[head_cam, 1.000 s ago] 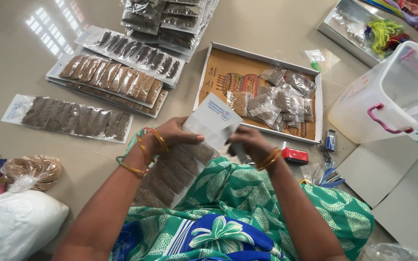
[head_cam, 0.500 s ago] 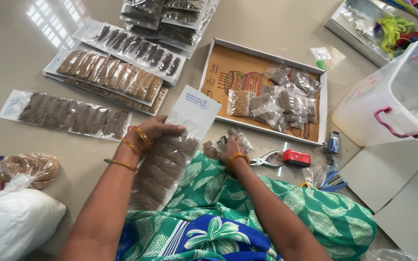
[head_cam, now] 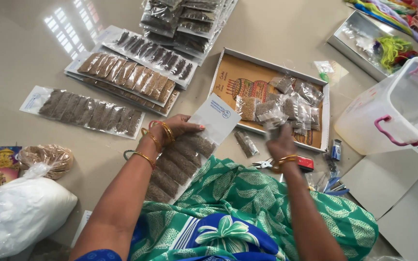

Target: The person organizes and staples small packets of incense onto cardboard display cards.

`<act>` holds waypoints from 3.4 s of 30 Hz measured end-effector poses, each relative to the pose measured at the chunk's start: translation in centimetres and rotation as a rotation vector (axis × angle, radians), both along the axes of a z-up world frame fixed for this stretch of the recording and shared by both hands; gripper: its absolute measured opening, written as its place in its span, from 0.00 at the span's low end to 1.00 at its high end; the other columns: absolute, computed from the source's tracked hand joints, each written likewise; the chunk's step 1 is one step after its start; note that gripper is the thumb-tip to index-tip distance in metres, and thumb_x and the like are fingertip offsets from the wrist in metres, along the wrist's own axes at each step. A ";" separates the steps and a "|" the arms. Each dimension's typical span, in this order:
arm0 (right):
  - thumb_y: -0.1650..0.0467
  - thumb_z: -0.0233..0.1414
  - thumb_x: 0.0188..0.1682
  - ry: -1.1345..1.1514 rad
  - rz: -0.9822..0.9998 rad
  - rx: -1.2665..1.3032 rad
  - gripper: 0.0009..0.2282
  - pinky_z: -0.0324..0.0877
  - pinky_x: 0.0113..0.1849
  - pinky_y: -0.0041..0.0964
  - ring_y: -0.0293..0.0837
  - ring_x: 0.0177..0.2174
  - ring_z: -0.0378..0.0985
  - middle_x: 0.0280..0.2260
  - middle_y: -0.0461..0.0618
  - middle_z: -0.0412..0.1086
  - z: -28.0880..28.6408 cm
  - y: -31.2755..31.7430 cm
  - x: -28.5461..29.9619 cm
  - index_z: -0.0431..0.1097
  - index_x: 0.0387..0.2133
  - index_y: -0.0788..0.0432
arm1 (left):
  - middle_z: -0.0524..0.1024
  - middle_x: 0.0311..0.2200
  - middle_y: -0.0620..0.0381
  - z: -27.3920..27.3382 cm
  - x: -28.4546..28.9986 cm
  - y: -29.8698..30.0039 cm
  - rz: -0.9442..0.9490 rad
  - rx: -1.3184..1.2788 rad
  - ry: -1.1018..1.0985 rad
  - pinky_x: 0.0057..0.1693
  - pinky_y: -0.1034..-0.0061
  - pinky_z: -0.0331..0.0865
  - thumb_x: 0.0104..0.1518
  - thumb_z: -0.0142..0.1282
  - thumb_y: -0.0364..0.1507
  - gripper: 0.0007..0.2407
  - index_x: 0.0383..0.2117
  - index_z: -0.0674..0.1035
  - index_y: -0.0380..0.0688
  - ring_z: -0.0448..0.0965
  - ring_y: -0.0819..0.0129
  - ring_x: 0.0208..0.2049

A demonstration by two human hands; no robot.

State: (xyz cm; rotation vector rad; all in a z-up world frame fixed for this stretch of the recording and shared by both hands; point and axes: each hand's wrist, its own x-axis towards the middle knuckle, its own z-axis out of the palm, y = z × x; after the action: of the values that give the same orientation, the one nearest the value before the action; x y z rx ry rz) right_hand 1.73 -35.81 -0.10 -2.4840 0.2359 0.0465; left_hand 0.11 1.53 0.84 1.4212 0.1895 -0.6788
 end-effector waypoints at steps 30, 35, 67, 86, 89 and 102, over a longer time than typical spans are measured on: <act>0.66 0.63 0.38 0.431 0.153 0.864 0.29 0.81 0.34 0.39 0.46 0.30 0.81 0.35 0.55 0.72 8.8 3.3 -5.6 0.63 0.53 0.63 | 0.82 0.33 0.60 -1.6 0.7 -2.5 -0.123 -0.098 -0.108 0.37 0.84 0.71 0.46 0.73 0.33 0.18 0.42 0.84 0.37 0.78 0.79 0.30; 0.62 0.62 0.45 0.567 0.315 0.903 0.24 0.74 0.29 0.34 0.42 0.29 0.79 0.36 0.57 0.76 3.1 1.8 -5.9 0.69 0.48 0.70 | 0.84 0.36 0.58 -1.0 0.4 -3.5 -0.129 -0.161 -0.118 0.42 0.82 0.76 0.45 0.73 0.31 0.19 0.42 0.83 0.35 0.82 0.77 0.34; 0.67 0.62 0.44 0.484 0.363 0.840 0.18 0.80 0.30 0.44 0.50 0.26 0.81 0.29 0.56 0.78 6.6 2.8 0.1 0.72 0.44 0.66 | 0.84 0.42 0.48 3.6 1.7 -4.2 -0.132 0.037 -0.229 0.48 0.75 0.80 0.36 0.75 0.40 0.32 0.48 0.79 0.32 0.85 0.67 0.38; 0.70 0.58 0.46 0.403 0.108 -0.055 0.12 0.74 0.43 0.53 0.59 0.40 0.79 0.38 0.60 0.76 -4.9 3.9 0.3 0.70 0.42 0.58 | 0.84 0.43 0.50 -1.8 3.3 -2.4 0.026 -0.090 -0.034 0.52 0.78 0.77 0.43 0.73 0.31 0.25 0.48 0.79 0.31 0.84 0.70 0.42; 0.76 0.56 0.38 0.041 0.479 -0.302 0.15 0.70 0.45 0.52 0.60 0.45 0.74 0.42 0.57 0.74 -5.6 3.2 0.1 0.69 0.40 0.56 | 0.84 0.43 0.51 -1.9 3.2 -2.9 0.011 -0.084 -0.031 0.51 0.78 0.77 0.44 0.73 0.31 0.24 0.48 0.80 0.31 0.84 0.70 0.42; 0.69 0.59 0.41 0.250 0.316 -0.372 0.18 0.72 0.46 0.57 0.66 0.42 0.78 0.39 0.66 0.76 -9.4 -0.5 1.4 0.67 0.45 0.54 | 0.84 0.39 0.56 -4.8 4.1 -4.9 -0.046 -0.039 -0.069 0.44 0.80 0.74 0.50 0.69 0.36 0.22 0.49 0.81 0.34 0.80 0.76 0.36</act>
State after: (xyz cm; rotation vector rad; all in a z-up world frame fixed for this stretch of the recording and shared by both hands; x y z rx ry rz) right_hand 3.16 -36.32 -9.54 -2.8625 -0.0545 0.4877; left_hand 4.24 -3.38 -3.94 1.4129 0.0892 -0.6672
